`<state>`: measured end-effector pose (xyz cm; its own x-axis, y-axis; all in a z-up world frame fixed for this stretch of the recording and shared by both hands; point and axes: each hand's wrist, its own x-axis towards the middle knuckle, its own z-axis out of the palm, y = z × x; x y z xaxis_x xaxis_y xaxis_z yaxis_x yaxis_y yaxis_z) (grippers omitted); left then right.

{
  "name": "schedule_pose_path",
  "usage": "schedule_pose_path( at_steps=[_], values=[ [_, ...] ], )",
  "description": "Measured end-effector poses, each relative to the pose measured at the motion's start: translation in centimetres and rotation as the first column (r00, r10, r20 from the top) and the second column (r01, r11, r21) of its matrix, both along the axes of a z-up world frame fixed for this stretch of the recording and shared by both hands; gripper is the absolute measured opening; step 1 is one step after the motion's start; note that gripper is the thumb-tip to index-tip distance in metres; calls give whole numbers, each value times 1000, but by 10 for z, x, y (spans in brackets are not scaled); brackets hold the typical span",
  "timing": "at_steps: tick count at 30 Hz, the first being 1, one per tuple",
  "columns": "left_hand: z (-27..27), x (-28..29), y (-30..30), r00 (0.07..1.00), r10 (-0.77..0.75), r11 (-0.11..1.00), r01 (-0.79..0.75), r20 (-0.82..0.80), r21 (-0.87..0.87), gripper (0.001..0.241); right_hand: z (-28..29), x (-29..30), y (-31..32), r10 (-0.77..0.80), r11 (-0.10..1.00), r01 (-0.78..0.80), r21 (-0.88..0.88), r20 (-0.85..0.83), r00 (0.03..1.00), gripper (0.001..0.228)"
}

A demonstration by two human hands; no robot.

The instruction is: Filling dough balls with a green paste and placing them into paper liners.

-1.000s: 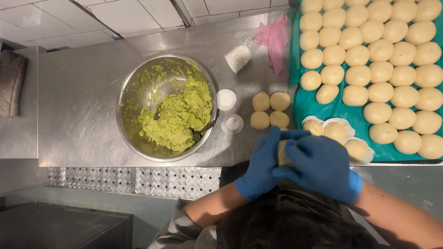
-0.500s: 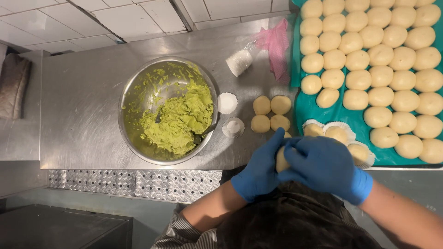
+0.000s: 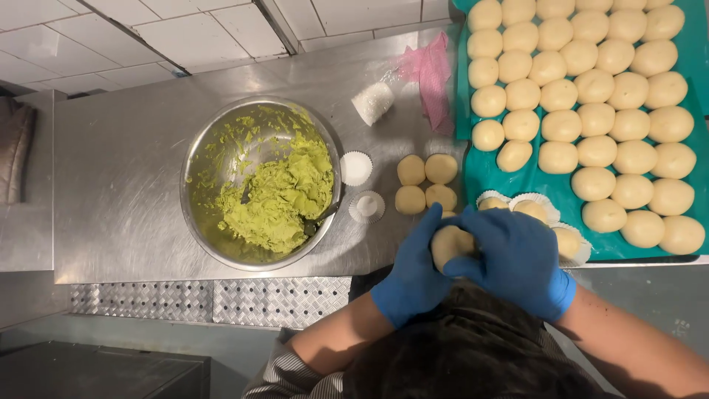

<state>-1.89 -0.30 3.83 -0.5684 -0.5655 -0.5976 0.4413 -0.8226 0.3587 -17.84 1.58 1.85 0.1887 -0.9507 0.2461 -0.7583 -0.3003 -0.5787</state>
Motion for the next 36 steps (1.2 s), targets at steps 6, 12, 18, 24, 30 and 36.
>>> schedule_pose_path(
  at_steps=[6, 12, 18, 24, 30, 36],
  values=[
    [-65, 2, 5, 854, 4, 982, 93, -520, 161, 89, -46, -21, -1, 295, 921, -317, -225, -126, 947, 46],
    [-69, -13, -3, 946, 325, 911, -317, 12, 265, 68, -24, 8, -2, -23, 1000, 25, -18, 104, 994, 35],
    [-90, 10, 6, 756, 144, 950, 76, -638, 304, 71, -40, -15, 2, 272, 867, -405, -291, -403, 874, 33],
    [-36, -2, -13, 981, 144, 984, -128, -132, 126, 50, -50, -18, 3, 103, 977, -112, -183, -58, 993, 49],
    [-70, 3, 8, 998, 44, 997, -46, -42, -66, 29, 16, -3, -9, 274, 944, -296, 147, 152, 949, 17],
    [-100, 20, 13, 839, -413, 628, 544, 354, -556, 55, -27, -19, 0, 505, 765, -503, -403, -108, 856, 46]
  ],
)
